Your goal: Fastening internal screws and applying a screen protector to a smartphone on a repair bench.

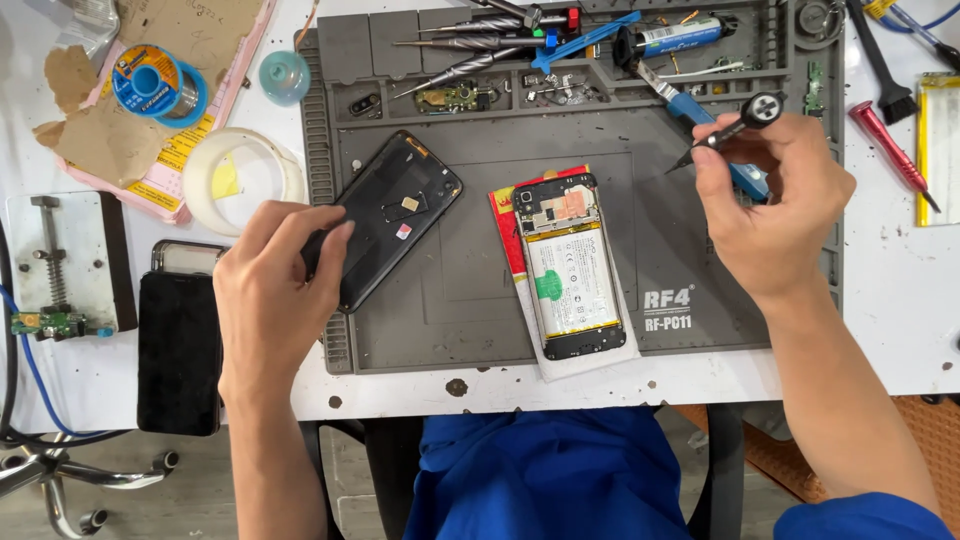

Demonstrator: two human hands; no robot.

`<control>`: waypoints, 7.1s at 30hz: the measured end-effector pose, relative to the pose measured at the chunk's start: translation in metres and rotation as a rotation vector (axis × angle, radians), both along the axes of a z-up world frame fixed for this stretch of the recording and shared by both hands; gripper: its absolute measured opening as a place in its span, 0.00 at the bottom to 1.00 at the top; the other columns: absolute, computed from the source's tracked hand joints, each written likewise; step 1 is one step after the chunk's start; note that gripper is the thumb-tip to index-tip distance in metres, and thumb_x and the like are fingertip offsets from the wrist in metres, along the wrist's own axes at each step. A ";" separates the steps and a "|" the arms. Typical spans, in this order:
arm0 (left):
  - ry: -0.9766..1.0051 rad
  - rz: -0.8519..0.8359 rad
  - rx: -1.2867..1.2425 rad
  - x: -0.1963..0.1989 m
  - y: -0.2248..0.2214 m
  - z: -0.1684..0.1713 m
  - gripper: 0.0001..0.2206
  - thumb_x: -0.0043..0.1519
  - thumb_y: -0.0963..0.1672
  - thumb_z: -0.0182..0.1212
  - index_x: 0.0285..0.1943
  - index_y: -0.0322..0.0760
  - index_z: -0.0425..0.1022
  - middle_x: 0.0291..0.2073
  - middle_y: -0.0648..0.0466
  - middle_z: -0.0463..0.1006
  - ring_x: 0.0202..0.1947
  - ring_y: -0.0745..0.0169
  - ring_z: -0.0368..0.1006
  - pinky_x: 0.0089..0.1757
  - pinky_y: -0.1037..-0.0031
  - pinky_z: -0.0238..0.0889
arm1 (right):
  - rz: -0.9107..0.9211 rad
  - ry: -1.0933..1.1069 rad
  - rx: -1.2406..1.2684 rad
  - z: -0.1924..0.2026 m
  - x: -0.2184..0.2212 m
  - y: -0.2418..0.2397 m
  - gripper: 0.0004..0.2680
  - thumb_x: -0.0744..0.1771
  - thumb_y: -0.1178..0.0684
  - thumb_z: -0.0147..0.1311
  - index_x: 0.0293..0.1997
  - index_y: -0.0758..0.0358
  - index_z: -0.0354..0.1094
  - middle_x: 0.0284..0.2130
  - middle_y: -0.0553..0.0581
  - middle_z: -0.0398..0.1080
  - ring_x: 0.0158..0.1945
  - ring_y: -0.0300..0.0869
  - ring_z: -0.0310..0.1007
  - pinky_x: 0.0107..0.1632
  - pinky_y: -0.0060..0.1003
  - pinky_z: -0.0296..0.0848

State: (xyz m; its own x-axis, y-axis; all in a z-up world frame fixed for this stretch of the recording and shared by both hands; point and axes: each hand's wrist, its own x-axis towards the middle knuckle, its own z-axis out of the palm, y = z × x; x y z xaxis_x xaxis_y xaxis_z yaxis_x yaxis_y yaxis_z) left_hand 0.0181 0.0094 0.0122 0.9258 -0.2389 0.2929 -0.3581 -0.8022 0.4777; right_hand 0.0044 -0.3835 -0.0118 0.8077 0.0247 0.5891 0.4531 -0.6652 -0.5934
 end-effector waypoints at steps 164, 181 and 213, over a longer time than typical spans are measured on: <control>-0.162 -0.463 0.077 0.002 -0.144 -0.053 0.14 0.52 0.32 0.55 0.45 0.34 0.72 0.43 0.49 0.65 0.18 0.52 0.63 0.10 0.63 0.46 | 0.093 -0.356 -0.018 0.008 -0.010 0.045 0.13 0.69 0.53 0.60 0.56 0.58 0.59 0.44 0.69 0.74 0.50 0.51 0.69 0.53 0.42 0.81; -0.195 -0.464 0.037 0.005 -0.142 -0.043 0.11 0.67 0.38 0.51 0.42 0.41 0.81 0.47 0.52 0.65 0.20 0.59 0.75 0.20 0.67 0.68 | 0.197 -0.173 0.376 0.000 -0.005 0.054 0.06 0.70 0.62 0.55 0.50 0.63 0.62 0.33 0.69 0.75 0.29 0.45 0.77 0.30 0.35 0.78; -0.174 -0.428 0.088 -0.003 -0.145 -0.049 0.11 0.50 0.31 0.56 0.32 0.35 0.68 0.46 0.49 0.64 0.18 0.56 0.61 0.10 0.66 0.46 | 0.100 -0.288 0.125 -0.003 -0.011 0.042 0.13 0.67 0.58 0.65 0.49 0.57 0.59 0.39 0.68 0.71 0.41 0.54 0.78 0.44 0.42 0.75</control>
